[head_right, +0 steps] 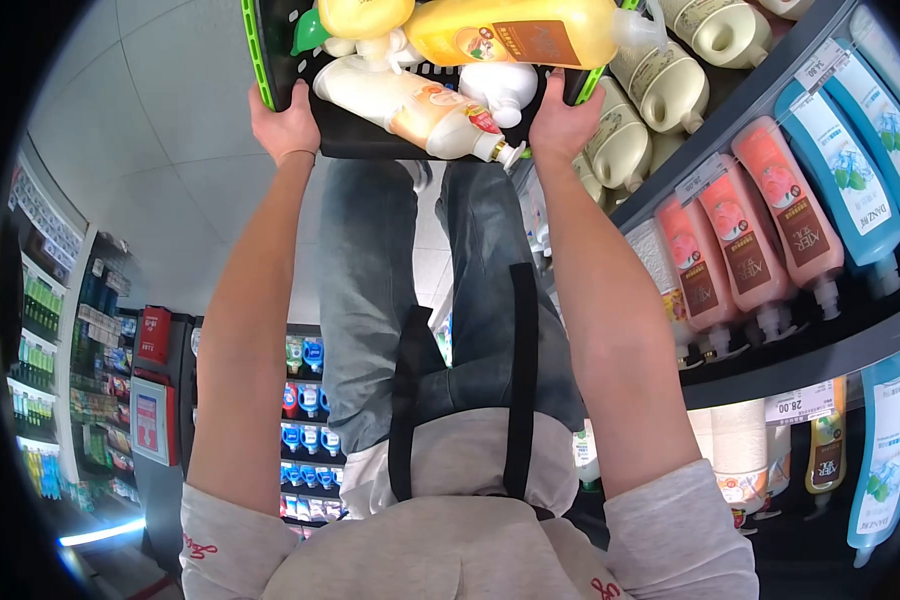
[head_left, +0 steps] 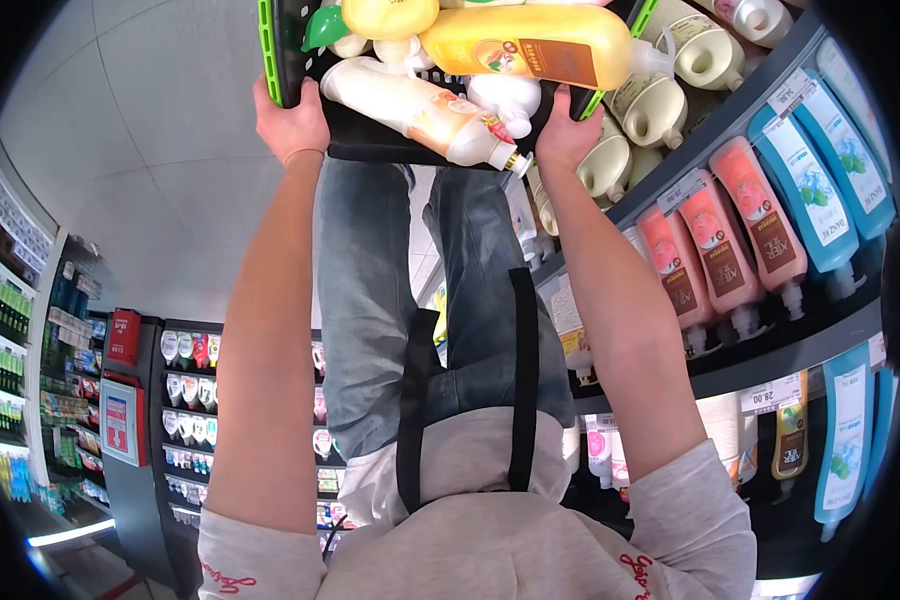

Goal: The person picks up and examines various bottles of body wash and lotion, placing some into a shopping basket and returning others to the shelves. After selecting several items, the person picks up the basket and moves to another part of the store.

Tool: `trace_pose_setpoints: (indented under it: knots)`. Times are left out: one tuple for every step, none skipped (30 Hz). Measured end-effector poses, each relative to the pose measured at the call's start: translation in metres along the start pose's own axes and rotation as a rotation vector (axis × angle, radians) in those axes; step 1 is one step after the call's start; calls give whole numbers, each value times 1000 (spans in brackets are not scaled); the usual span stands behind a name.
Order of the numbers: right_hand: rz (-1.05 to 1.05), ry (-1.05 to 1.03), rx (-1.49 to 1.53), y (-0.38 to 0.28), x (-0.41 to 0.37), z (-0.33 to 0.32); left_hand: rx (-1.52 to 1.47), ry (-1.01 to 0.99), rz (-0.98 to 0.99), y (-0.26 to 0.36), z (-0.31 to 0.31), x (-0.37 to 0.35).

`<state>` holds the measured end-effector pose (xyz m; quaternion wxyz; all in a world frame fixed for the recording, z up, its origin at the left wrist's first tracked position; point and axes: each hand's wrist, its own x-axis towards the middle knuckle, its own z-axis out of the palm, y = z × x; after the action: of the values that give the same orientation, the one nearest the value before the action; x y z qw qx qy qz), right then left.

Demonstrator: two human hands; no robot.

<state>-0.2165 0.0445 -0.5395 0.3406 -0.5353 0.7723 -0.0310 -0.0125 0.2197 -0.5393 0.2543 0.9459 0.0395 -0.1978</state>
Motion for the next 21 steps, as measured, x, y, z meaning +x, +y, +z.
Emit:
trace_pose_setpoints:
  knots:
    - [-10,1,-3,1,0,0,-10,-3,10,-1,1,0]
    - [-23,4,-3,1,1,0,-10,-8,12,-2,1,1]
    - [-31,7,-5,4,3,1,-32,-9,13,-4,2,1]
    - [-33,12,-5,7,4,3,-54,-7,12,-6,4,3]
    - [-59,32,-4,10,6,5,-59,-9,13,-8,5,4]
    - [-85,49,-5,10,6,5,-63,-2,25,-8,5,4]
    - [-75,41,-14,10,6,4,-65,5,35,-8,5,3]
    - [-76,38,-19,11,5,4,-64,5,29,-10,4,2]
    - [-85,50,-6,11,5,4,-52,2,17,-5,2,1]
    - [-97,61,9,11,5,5,-42,2,7,-2,1,0]
    - [-99,55,7,10,4,4,-41,7,2,-2,1,-1]
    - [-114,59,9,10,4,4,-45,-5,2,-2,1,0]
    - [-128,63,13,10,4,5,-49,-18,4,-2,0,1]
    - [-129,57,13,10,4,5,-46,-13,1,-2,0,0]
    - [-130,62,14,11,4,5,-18,-20,-9,-2,-1,0]
    - [-133,69,19,10,5,5,8,-27,-16,-1,-1,1]
    - [-133,67,34,11,5,5,9,-25,-16,-1,0,1]
    - [-131,67,35,10,5,5,3,-22,-5,-2,0,1]
    - [-120,67,28,10,5,5,-2,-19,9,-2,0,1]
    - [-108,67,21,10,5,5,3,-21,13,-3,0,1]
    - [-100,69,23,10,4,4,13,-24,17,-3,-1,0]
